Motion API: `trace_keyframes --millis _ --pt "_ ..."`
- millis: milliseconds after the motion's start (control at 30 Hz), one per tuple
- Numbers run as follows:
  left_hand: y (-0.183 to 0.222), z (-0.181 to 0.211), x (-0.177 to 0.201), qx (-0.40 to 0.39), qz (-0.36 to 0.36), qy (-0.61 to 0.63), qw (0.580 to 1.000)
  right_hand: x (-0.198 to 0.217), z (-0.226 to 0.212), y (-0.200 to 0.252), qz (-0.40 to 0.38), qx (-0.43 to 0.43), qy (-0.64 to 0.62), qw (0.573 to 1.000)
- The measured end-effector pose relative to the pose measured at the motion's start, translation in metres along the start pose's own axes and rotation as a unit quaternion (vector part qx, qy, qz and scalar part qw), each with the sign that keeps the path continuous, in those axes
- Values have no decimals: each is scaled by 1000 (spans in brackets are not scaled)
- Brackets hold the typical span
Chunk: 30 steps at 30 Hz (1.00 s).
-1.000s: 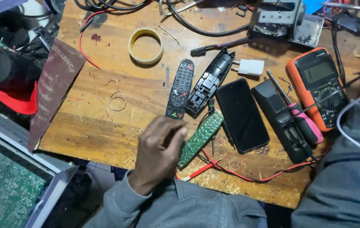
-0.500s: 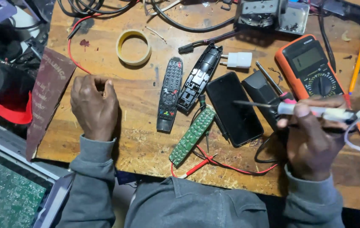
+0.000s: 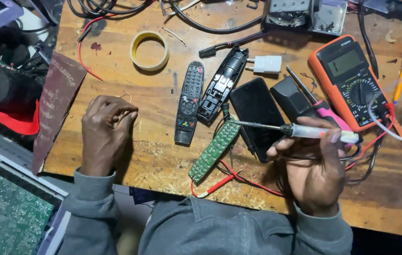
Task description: Repairing a remote control circuit board by testing with a multimeter and soldering components.
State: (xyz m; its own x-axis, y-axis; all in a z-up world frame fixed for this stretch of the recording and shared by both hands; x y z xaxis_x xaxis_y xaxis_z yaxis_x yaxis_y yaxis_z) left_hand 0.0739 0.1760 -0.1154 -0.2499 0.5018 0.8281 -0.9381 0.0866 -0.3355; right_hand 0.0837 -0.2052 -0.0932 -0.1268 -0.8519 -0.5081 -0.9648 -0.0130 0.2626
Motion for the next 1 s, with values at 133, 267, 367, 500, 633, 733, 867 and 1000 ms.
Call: trace_keyframes --millis 133,267,367,500,633,733,867,1000 --pt "-6 12 3 8 36 77 996 -13 8 8 -58 48 21 997" --pt "-4 17 3 10 51 65 997 -41 1 29 -74 150 222 961" --pt "-10 61 4 44 69 172 982 -60 -7 40 -74 191 287 936" --pt "-13 118 -4 67 82 320 942 -75 -8 39 -77 215 321 919" --pt "-15 147 -12 5 41 326 945 -87 -9 36 -91 229 366 897" --pt "-16 156 -11 -12 45 335 941 -88 -4 35 -96 219 357 903" --pt "-14 160 -10 1 12 368 930 -84 -1 35 -79 196 350 912" --pt "-17 160 -4 -31 -51 385 921 -79 -3 32 -105 225 354 902"
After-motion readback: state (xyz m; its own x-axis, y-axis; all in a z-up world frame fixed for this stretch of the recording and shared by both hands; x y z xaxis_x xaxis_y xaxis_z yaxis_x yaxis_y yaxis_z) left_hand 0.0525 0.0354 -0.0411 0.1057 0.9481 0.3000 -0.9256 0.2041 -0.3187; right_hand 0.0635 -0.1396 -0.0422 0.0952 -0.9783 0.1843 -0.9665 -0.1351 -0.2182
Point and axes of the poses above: each hand's wrist, its own y-axis away from the middle knuckle, its own x-axis out of the back of the hand, z = x × y, the point moved 4 cm from there along -y, towards the middle knuckle, and after that the axes turned 10 degrees about -x, right-handed, at the moved point
